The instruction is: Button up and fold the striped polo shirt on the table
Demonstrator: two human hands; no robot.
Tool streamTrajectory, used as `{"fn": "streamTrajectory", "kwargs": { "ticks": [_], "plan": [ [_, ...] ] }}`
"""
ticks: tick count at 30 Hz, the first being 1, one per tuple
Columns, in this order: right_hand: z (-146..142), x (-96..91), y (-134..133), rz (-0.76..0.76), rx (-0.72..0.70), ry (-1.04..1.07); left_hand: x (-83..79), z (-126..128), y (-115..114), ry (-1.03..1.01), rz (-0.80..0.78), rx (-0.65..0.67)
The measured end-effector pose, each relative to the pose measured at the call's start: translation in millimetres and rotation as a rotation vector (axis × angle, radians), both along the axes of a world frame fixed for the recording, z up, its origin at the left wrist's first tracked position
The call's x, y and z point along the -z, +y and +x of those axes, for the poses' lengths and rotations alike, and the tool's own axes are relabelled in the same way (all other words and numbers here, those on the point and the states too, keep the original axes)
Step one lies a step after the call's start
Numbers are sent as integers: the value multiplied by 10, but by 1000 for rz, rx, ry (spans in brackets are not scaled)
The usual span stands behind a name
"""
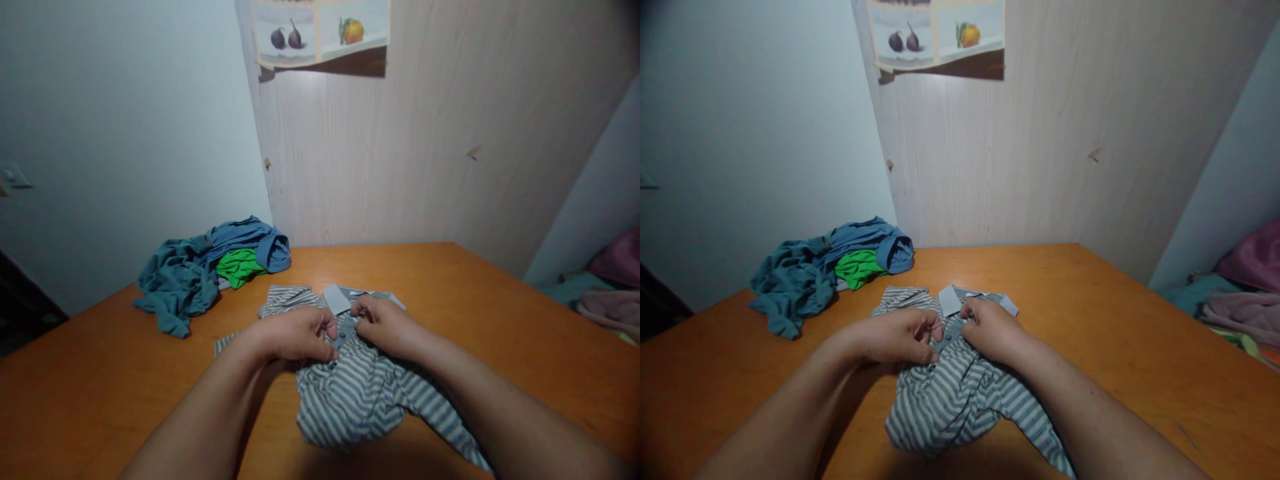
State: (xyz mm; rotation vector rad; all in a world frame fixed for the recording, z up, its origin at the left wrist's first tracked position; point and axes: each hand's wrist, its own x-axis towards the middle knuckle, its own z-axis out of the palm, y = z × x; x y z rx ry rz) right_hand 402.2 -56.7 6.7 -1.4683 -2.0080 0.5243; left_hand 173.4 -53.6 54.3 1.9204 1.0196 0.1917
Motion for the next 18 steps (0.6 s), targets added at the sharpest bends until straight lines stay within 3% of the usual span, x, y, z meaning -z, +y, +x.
{"fn": "streamTrajectory", "kwargs": {
  "ticks": [6,13,18],
  "plan": [
    [-17,-147,-109,20,-131,-61,11,-5,21,-12,4,71],
    [-22,-229,-226,3,-294,-120,1,-6,-6,2,5,16],
    [-44,-283,-292,29,-289,-293,-26,-19,2,104,78,76]
  ]
}}
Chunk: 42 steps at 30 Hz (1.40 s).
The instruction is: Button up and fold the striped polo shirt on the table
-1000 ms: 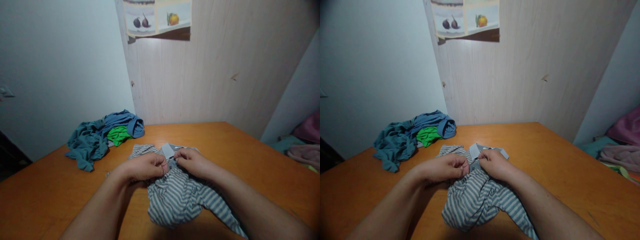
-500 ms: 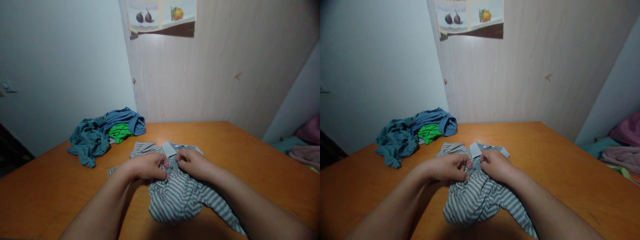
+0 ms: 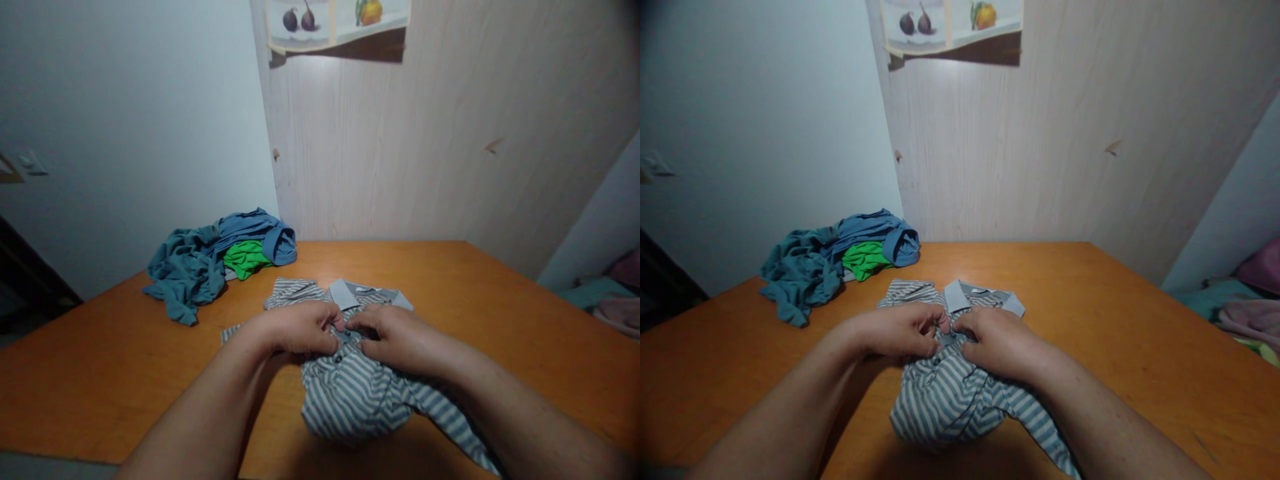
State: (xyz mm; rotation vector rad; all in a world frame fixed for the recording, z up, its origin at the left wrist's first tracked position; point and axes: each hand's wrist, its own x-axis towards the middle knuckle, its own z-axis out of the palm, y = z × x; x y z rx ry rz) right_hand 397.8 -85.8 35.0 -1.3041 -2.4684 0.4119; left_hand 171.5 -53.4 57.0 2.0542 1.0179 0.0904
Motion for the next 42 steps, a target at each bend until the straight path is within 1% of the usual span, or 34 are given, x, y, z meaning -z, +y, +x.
{"fn": "streamTrajectory", "kwargs": {
  "ticks": [3,6,8,10,14,16,19,23,26,29,33,36,39,42],
  "plan": [
    [-24,-31,-27,-10,54,-65,-1,41,23,23,87,24],
    [-40,-42,-36,-4,97,-72,42,114,58,-63,232,-62],
    [-46,-47,-40,-9,105,-79,88,161,79,-125,301,-111],
    [-54,-53,-48,-15,118,-106,137,195,92,-138,323,-109],
    [-66,-61,-53,-4,140,-128,211,222,93,-56,298,-59],
    [-63,-50,-32,15,145,-84,232,222,91,-27,287,-49],
    [-40,-10,27,27,158,41,250,220,90,-17,295,-39],
    [-1,67,104,-46,157,219,276,240,83,-8,297,-25],
    [10,101,137,-120,145,308,303,277,84,-32,308,-61],
    [17,89,152,-185,140,412,308,314,96,-152,323,-119],
    [50,27,154,-267,159,578,247,325,103,-409,211,-201],
    [78,-28,146,-284,171,672,187,318,92,-538,163,-244],
    [92,-77,138,-253,177,700,153,323,75,-584,197,-269],
    [91,-97,138,-176,160,666,147,340,61,-560,315,-278]
  ]
}}
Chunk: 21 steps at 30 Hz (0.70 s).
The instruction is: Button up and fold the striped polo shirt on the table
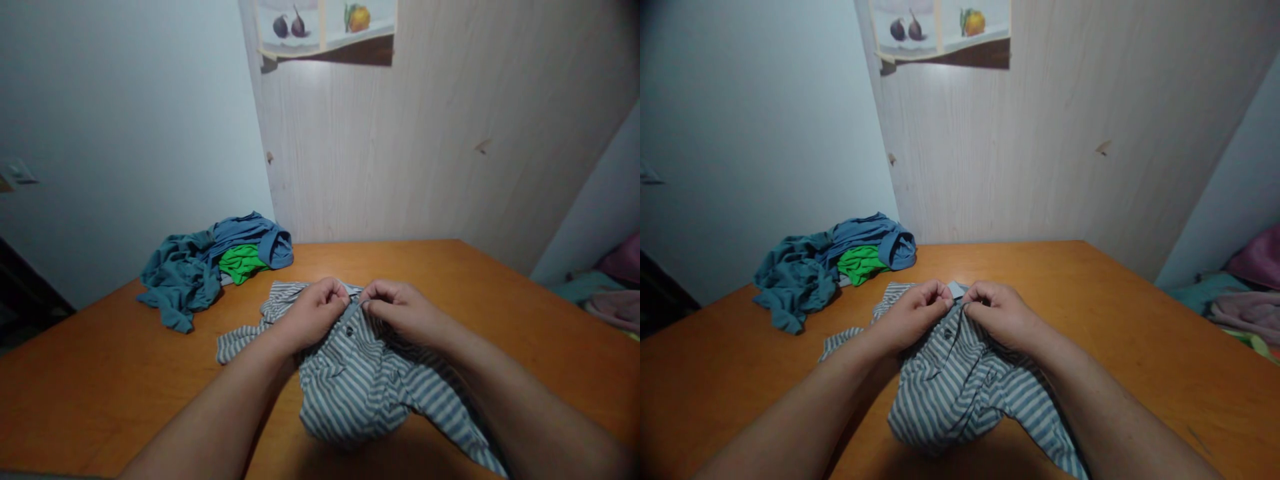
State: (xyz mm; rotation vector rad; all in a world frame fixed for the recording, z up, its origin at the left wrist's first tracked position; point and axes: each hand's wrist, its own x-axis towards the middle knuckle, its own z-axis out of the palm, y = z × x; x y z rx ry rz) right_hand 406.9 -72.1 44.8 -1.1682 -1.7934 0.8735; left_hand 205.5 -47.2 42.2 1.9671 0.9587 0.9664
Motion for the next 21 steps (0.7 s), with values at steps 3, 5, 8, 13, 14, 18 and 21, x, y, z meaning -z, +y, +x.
{"fn": "streamTrajectory", "kwargs": {
  "ticks": [3,5,8,13,14,18,21],
  "plan": [
    [-11,21,11,172,56,-74,4,18,-10,82,138,-17],
    [-22,51,19,257,93,-113,4,26,-16,112,186,-6],
    [-41,87,24,291,130,-139,-4,28,-23,103,151,14],
    [-62,62,-16,362,296,-204,-20,10,-31,-1,-24,34],
    [-66,47,-31,386,319,-228,-20,7,-31,-24,-53,40],
    [-83,-1,-91,436,320,-293,-15,5,-19,-97,-116,71],
    [-99,-5,-114,421,259,-312,-3,9,-10,-106,-137,80]
  ]
}}
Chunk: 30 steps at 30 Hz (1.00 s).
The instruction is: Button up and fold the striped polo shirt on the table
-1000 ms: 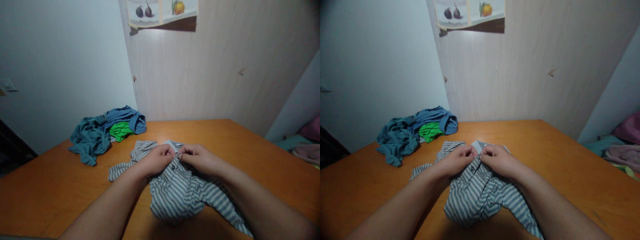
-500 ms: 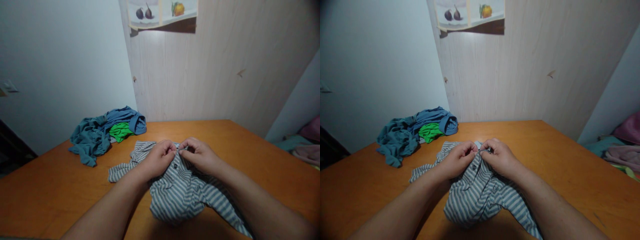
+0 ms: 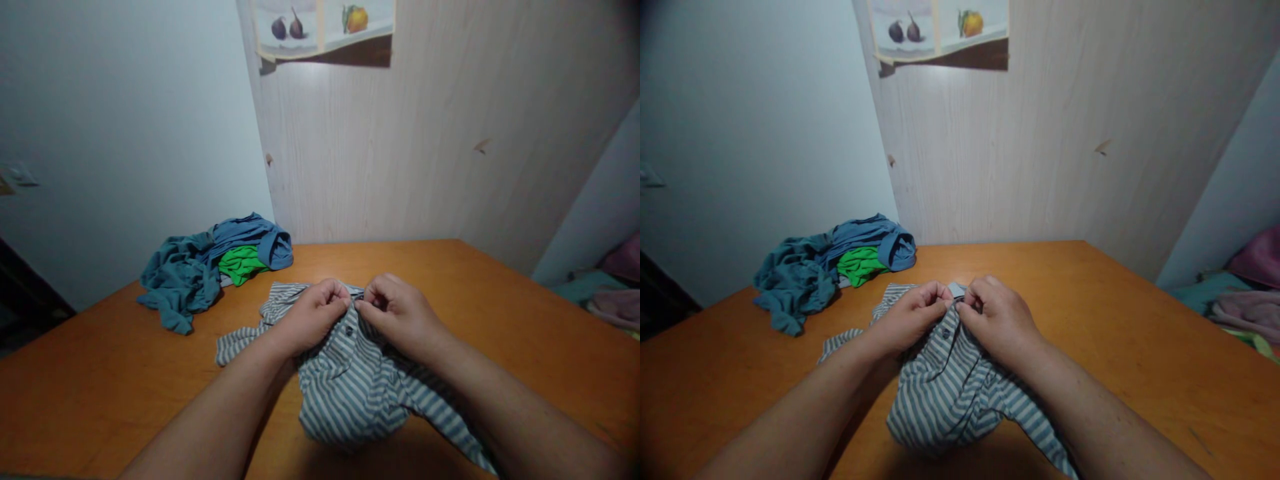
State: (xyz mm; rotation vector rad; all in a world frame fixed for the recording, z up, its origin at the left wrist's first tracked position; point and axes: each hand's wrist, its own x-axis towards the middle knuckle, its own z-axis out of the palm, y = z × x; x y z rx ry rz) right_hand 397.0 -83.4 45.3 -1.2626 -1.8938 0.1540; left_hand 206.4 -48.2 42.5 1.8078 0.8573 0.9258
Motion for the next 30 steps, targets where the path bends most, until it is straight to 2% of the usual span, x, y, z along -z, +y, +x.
{"fn": "streamTrajectory", "kwargs": {
  "ticks": [7,21,30],
  "plan": [
    [-31,43,3,-30,-82,25,37,-1,-1,-51,-103,12],
    [-72,66,-12,-24,-63,47,-30,35,-42,-190,-298,-9],
    [-153,99,-29,-44,-72,2,-20,56,-66,-180,-277,-111]
  ]
}}
